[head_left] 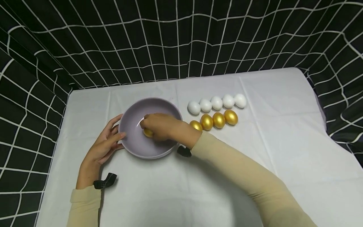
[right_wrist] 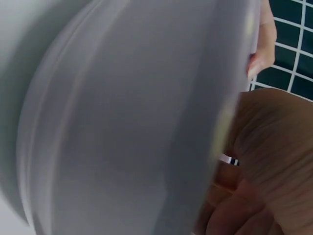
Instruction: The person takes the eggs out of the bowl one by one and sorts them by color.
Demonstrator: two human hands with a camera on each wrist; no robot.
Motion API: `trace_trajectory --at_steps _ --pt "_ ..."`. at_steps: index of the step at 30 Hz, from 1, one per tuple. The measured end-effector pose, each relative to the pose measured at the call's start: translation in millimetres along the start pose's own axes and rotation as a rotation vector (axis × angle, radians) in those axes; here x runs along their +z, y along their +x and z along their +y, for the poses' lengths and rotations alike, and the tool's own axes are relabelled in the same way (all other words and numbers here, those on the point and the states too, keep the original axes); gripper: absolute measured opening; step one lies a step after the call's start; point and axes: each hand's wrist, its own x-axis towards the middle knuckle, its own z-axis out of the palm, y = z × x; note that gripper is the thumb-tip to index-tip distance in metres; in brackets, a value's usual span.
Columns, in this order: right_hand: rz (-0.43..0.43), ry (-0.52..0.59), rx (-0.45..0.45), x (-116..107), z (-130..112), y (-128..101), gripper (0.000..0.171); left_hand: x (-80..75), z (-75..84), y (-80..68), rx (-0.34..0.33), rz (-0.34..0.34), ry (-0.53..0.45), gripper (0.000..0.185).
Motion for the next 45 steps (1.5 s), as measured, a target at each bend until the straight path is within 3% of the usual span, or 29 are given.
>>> trace_trajectory --at_steps 12,19,25,36,45 --pt "0.058 0.009 -0.018 9 1 0 0.014 -2.8 -1.4 -2.3 0.013 0.0 0.025 0.065" --pt "0.048 0.012 0.016 12 2 -4 0.031 -1.8 -6.0 -1.3 0.004 0.002 0.032 0.066" --pt "0.034 0.016 0.033 17 0 -5 0.035 -2.8 -10.2 -5.4 -0.005 0.001 0.035 0.067" --pt "0.044 -0.016 0.038 12 1 -4 0.018 -4.1 -7.6 -2.4 0.009 0.006 0.037 0.067" --pt "0.037 -0.032 0.053 12 2 -5 0.02 -3.5 -7.4 -0.5 0.026 -0.01 0.037 0.067"
